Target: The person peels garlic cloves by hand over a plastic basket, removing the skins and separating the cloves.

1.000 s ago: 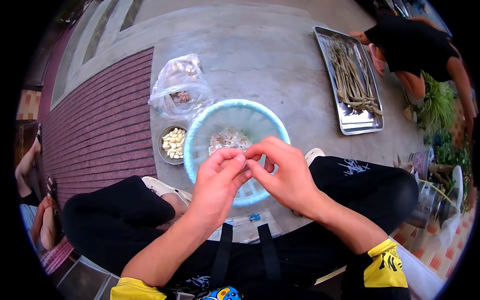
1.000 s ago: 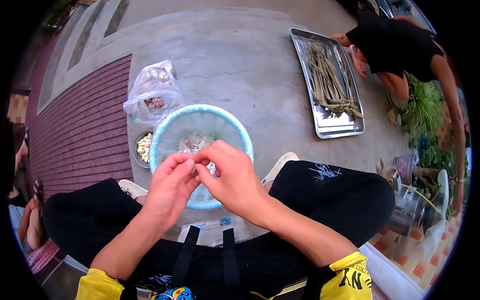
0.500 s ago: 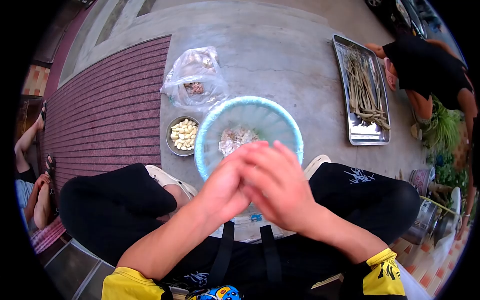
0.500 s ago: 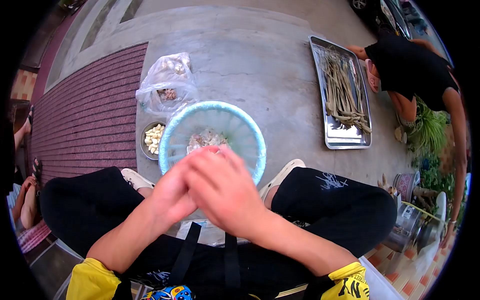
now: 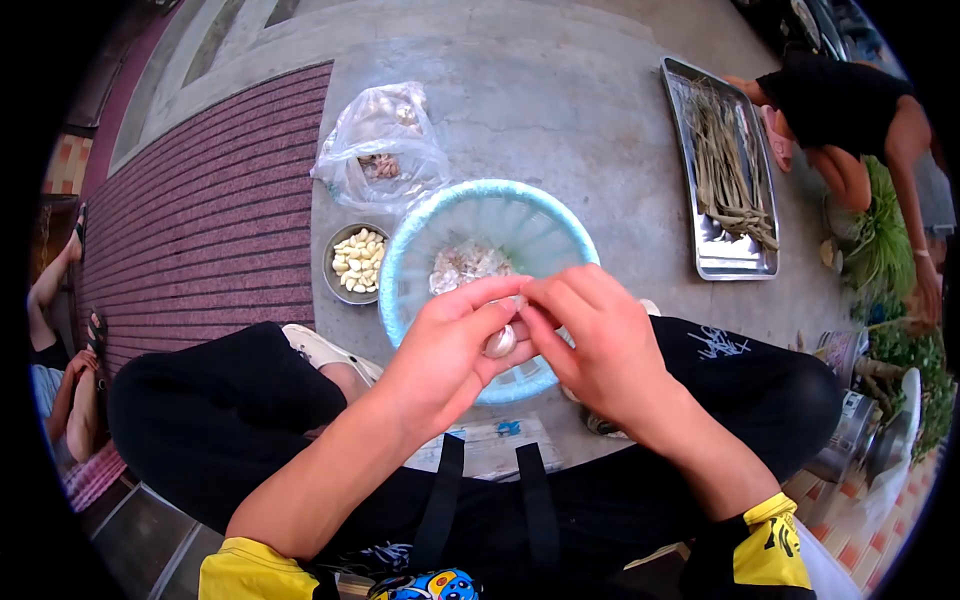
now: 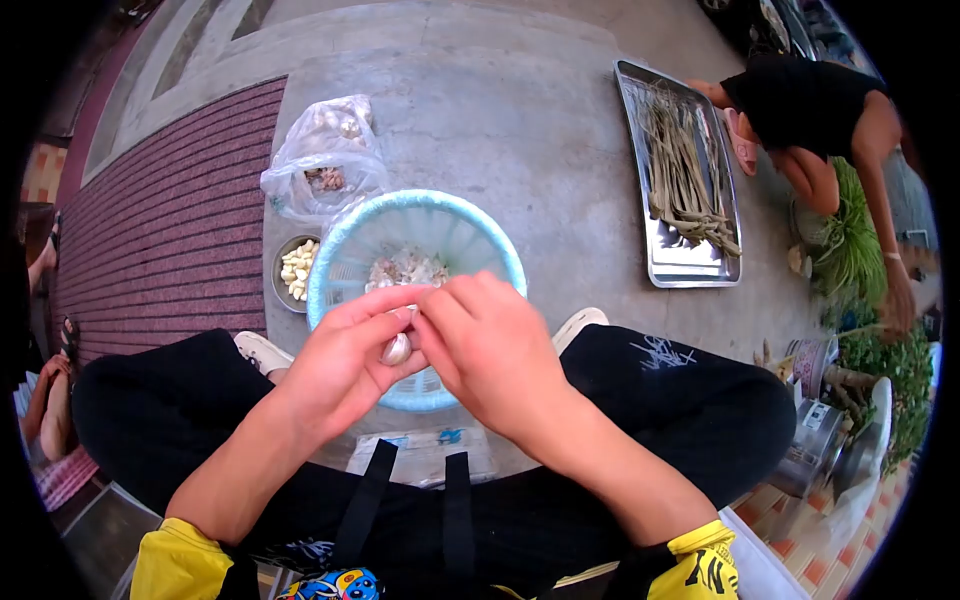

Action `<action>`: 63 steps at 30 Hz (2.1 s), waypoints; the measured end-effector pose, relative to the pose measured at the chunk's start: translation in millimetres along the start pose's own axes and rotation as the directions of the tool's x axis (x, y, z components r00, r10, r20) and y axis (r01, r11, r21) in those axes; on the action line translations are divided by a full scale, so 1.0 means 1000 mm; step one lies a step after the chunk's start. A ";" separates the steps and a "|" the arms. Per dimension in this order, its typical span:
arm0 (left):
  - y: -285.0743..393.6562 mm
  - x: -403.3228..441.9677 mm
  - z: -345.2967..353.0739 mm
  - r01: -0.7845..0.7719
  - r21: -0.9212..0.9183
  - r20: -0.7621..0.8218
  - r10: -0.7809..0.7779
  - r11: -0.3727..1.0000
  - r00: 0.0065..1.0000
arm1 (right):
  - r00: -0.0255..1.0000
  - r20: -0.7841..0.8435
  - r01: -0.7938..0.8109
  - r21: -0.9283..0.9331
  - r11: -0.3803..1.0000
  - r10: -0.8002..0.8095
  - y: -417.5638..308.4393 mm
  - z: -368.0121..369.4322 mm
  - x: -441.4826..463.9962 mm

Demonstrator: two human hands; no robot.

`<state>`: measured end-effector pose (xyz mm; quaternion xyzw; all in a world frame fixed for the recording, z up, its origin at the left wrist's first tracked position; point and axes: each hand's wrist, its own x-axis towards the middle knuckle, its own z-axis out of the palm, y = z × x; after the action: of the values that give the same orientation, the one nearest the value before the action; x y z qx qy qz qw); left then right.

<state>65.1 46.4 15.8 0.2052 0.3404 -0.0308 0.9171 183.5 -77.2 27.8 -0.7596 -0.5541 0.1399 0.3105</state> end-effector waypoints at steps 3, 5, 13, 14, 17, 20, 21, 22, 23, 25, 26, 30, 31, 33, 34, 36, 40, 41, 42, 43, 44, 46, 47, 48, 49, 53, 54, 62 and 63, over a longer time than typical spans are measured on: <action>-0.002 0.000 -0.003 -0.012 0.083 -0.023 0.014 0.996 1.000 | 0.994 -0.042 -0.101 0.079 0.992 0.104 0.001 0.000 0.000; -0.003 0.001 -0.004 -0.018 0.155 -0.035 0.024 0.988 0.999 | 0.971 0.002 -0.230 0.276 0.933 0.239 -0.001 -0.001 0.000; -0.007 0.004 -0.009 -0.099 0.248 -0.066 0.119 0.964 0.991 | 0.927 0.089 -0.362 0.467 0.807 0.365 -0.002 -0.002 0.002; -0.007 0.004 -0.009 -0.096 0.247 -0.066 0.116 0.964 0.991 | 0.939 0.109 -0.340 0.447 0.828 0.326 -0.003 -0.002 0.004; -0.007 0.003 -0.008 -0.175 0.439 -0.012 0.200 0.881 0.980 | 0.936 0.179 -0.351 0.448 0.822 0.302 -0.005 -0.004 0.007; -0.007 0.000 -0.006 -0.245 0.688 0.047 0.295 0.683 0.954 | 0.907 0.282 -0.408 0.410 0.816 0.312 -0.004 -0.006 0.009; -0.007 -0.001 -0.005 -0.337 0.839 0.159 0.401 0.427 0.902 | 0.887 0.336 -0.429 0.349 0.833 0.316 -0.004 -0.007 0.009; -0.009 -0.002 -0.005 -0.393 0.911 0.294 0.463 0.130 0.836 | 0.886 0.335 -0.433 0.348 0.832 0.321 -0.003 -0.005 0.008; -0.010 -0.002 -0.004 -0.394 0.910 0.296 0.461 0.131 0.837 | 0.899 0.314 -0.405 0.333 0.851 0.305 -0.001 -0.002 0.007; -0.012 -0.004 -0.004 -0.443 0.897 0.393 0.478 -0.009 0.786 | 0.911 0.293 -0.379 0.317 0.869 0.290 0.001 -0.001 0.005; -0.014 -0.004 -0.004 -0.443 0.897 0.393 0.476 -0.008 0.787 | 0.905 0.302 -0.391 0.310 0.867 0.300 0.001 -0.001 0.005; -0.011 -0.006 0.005 -0.317 0.829 0.077 0.468 0.461 0.881 | 0.822 0.387 -0.569 0.533 0.626 0.417 0.005 -0.002 0.005; -0.008 -0.007 0.007 -0.244 0.734 -0.043 0.401 0.634 0.915 | 0.835 0.391 -0.549 0.534 0.643 0.388 0.006 -0.003 0.006; -0.002 -0.004 -0.001 -0.182 0.545 -0.097 0.277 0.819 0.956 | 0.844 0.355 -0.536 0.543 0.646 0.402 0.002 -0.005 0.007; -0.001 -0.004 -0.004 -0.095 0.318 -0.118 0.139 0.943 0.983 | 0.851 0.319 -0.525 0.552 0.648 0.417 0.000 -0.006 0.008; -0.002 -0.004 -0.006 -0.086 0.288 -0.136 0.130 0.954 0.982 | 0.859 0.320 -0.509 0.612 0.605 0.399 0.001 -0.003 0.006; -0.001 -0.005 -0.010 -0.117 0.266 -0.160 0.164 0.957 0.973 | 0.767 0.423 -0.610 0.715 0.342 0.483 -0.009 -0.012 0.013; 0.001 -0.005 -0.010 -0.109 0.249 -0.136 0.146 0.962 0.980 | 0.774 0.424 -0.604 0.715 0.351 0.470 -0.005 -0.011 0.012; 0.003 -0.006 -0.009 -0.116 0.247 -0.141 0.154 0.962 0.978 | 0.777 0.427 -0.603 0.715 0.354 0.462 -0.004 -0.005 0.011; 0.005 -0.007 -0.007 -0.086 0.196 -0.106 0.108 0.977 0.988 | 0.846 0.315 -0.496 0.761 0.418 0.430 -0.004 0.000 0.009; 0.006 -0.008 -0.006 -0.053 0.144 -0.067 0.063 0.988 0.996 | 0.900 0.198 -0.381 0.792 0.476 0.389 -0.005 0.003 0.007; 0.007 -0.010 -0.002 -0.043 0.071 -0.022 0.045 0.997 0.999 | 0.920 0.187 -0.362 0.742 0.564 0.344 -0.006 0.002 0.006; 0.007 -0.010 -0.001 -0.025 0.005 0.027 0.025 1.000 0.999 | 0.953 0.130 -0.286 0.679 0.676 0.273 -0.007 0.004 0.005; 0.006 -0.011 -0.002 -0.025 0.002 0.026 0.025 1.000 0.999 | 0.978 0.079 -0.202 0.603 0.772 0.195 -0.007 0.007 0.004; 0.005 -0.011 -0.003 -0.055 0.044 0.028 0.054 0.997 0.998 | 0.989 0.010 -0.128 0.575 0.808 0.149 -0.004 0.012 0.003; 0.002 -0.016 -0.004 -0.187 0.193 0.018 0.187 0.963 0.982 | 0.996 -0.083 0.045 0.293 0.955 -0.022 -0.001 0.010 0.005; 0.002 -0.017 -0.004 -0.185 0.191 0.017 0.186 0.964 0.982 | 0.992 -0.126 0.049 0.195 0.980 -0.024 -0.006 0.005 0.007; -0.001 -0.024 0.004 -0.326 0.451 -0.022 0.375 0.831 0.927 | 0.979 -0.202 0.026 0.325 0.945 0.042 -0.001 0.008 0.002; -0.002 -0.023 0.003 -0.325 0.451 -0.022 0.374 0.832 0.927 | 0.979 -0.201 0.024 0.325 0.946 0.044 0.000 0.009 0.002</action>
<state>48.8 41.9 31.8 0.4666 0.3310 0.0727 0.8170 178.6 -72.6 21.0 -0.7111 -0.4845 0.1516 0.4865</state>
